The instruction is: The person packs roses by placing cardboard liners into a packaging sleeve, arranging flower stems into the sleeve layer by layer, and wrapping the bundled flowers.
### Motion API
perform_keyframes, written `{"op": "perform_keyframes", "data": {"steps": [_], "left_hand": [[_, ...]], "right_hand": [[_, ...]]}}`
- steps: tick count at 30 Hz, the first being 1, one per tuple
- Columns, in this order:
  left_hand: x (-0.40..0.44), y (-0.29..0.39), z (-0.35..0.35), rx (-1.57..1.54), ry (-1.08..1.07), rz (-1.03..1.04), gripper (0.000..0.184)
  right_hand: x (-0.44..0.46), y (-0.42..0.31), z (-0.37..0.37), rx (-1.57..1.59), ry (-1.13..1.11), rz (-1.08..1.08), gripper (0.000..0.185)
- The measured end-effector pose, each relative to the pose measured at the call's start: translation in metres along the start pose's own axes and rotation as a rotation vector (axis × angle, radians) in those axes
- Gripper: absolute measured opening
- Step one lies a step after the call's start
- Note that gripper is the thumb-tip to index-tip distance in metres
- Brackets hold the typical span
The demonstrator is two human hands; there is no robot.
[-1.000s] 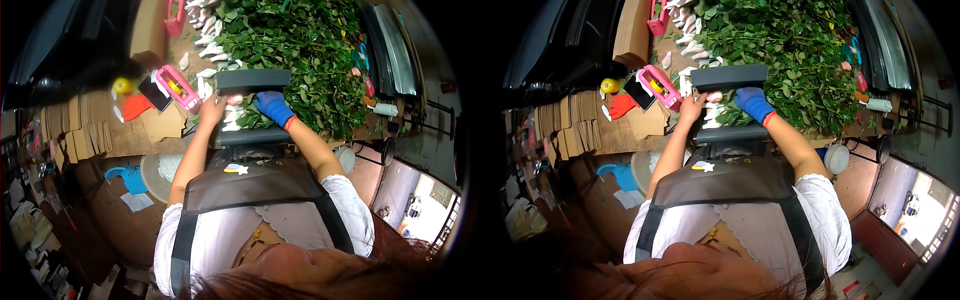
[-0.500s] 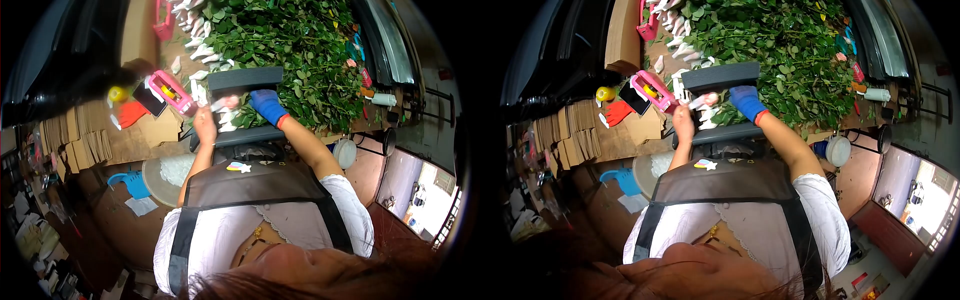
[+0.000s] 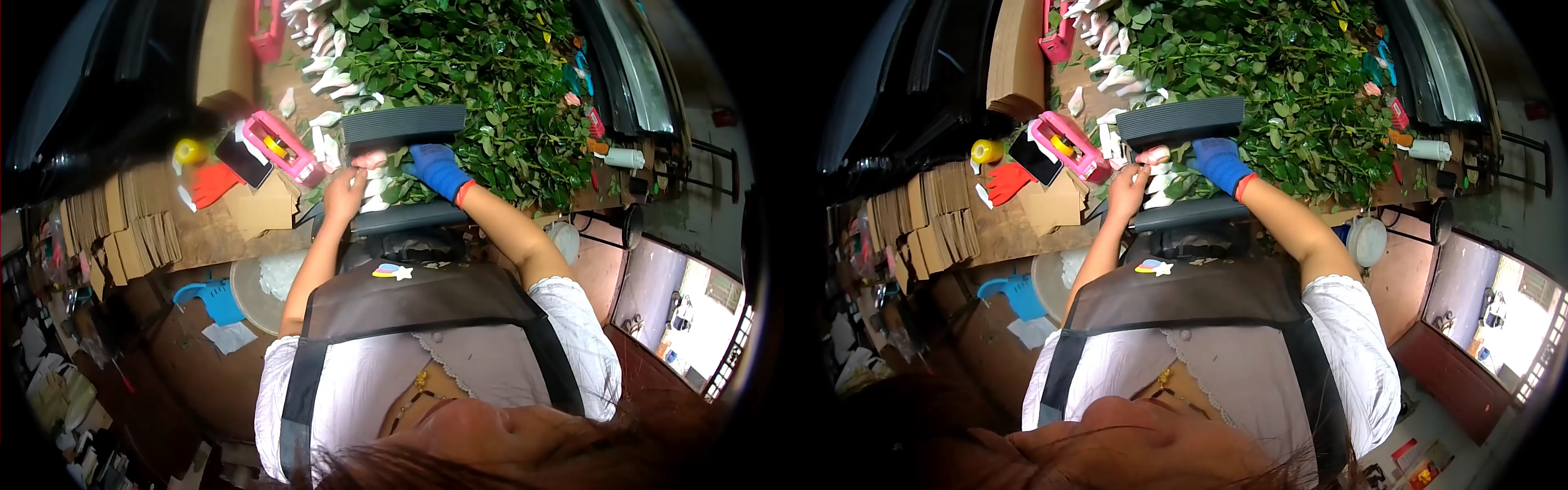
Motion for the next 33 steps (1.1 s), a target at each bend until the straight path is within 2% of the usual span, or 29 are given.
{"op": "perform_keyframes", "data": {"steps": [1, 4, 5, 6, 8, 9, 10, 12, 13, 16, 20, 24, 26, 28, 32, 33], "left_hand": [[-0.003, -0.009, 0.002, -0.041, 0.001, -0.019, 0.032], [-0.024, -0.015, -0.018, -0.321, 0.309, 0.064, 0.029], [-0.022, -0.037, -0.030, -0.451, 0.328, -0.003, 0.027], [-0.028, -0.031, -0.044, -0.618, 0.273, -0.162, 0.022], [-0.026, 0.001, -0.060, -0.333, 0.227, 0.238, 0.020], [-0.028, -0.013, -0.050, -0.211, 0.072, 0.032, 0.023], [-0.025, -0.013, -0.044, -0.078, -0.015, -0.023, 0.031], [-0.018, -0.013, -0.023, 0.027, -0.066, 0.007, 0.038], [-0.016, -0.026, -0.004, 0.079, -0.224, -0.121, 0.040], [-0.016, -0.017, 0.014, 0.149, -0.364, -0.149, 0.046], [-0.020, -0.011, 0.013, 0.024, -0.290, 0.027, 0.035], [-0.031, -0.031, -0.017, -0.515, -0.158, -0.262, 0.030], [-0.031, -0.046, -0.050, -0.561, -0.083, -0.232, 0.028], [-0.038, -0.008, -0.081, -0.322, 0.043, 0.198, 0.023], [-0.052, -0.064, -0.053, -0.143, -0.219, -0.227, 0.026], [-0.050, -0.036, -0.053, -0.152, -0.131, -0.130, 0.035]], "right_hand": [[0.000, 0.000, 0.000, 0.000, 0.011, 0.006, 0.055], [0.000, 0.002, 0.000, 0.012, 0.020, 0.022, 0.052], [-0.001, 0.002, -0.001, 0.019, 0.008, 0.022, 0.053], [-0.003, 0.001, -0.002, 0.030, -0.006, 0.022, 0.054], [-0.008, 0.000, -0.010, 0.050, -0.025, -0.026, 0.056], [-0.007, 0.000, -0.013, 0.053, -0.034, -0.057, 0.057], [-0.003, -0.001, -0.008, 0.025, -0.039, -0.073, 0.058], [0.002, -0.007, -0.002, -0.019, -0.044, -0.094, 0.060], [0.002, -0.009, 0.002, -0.052, -0.089, -0.053, 0.059], [-0.002, -0.012, -0.004, -0.118, -0.119, 0.033, 0.055], [-0.003, -0.015, -0.002, -0.108, -0.054, 0.029, 0.051], [-0.006, -0.010, -0.006, -0.099, -0.050, 0.024, 0.053], [-0.008, -0.010, -0.011, -0.047, -0.065, 0.005, 0.055], [-0.011, 0.001, -0.018, 0.049, -0.089, -0.018, 0.056], [-0.052, -0.003, -0.078, 0.218, 0.150, 0.039, 0.043], [-0.062, -0.023, -0.088, 0.308, 0.217, -0.129, 0.036]]}}
Point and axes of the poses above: each hand's wrist, its own x-axis towards the middle knuckle, its own z-axis out of the palm, y = z × x, the point moved 10 cm from there along x, towards the middle knuckle, and after that the axes turned 7 degrees about -x, right-handed, at the moved point
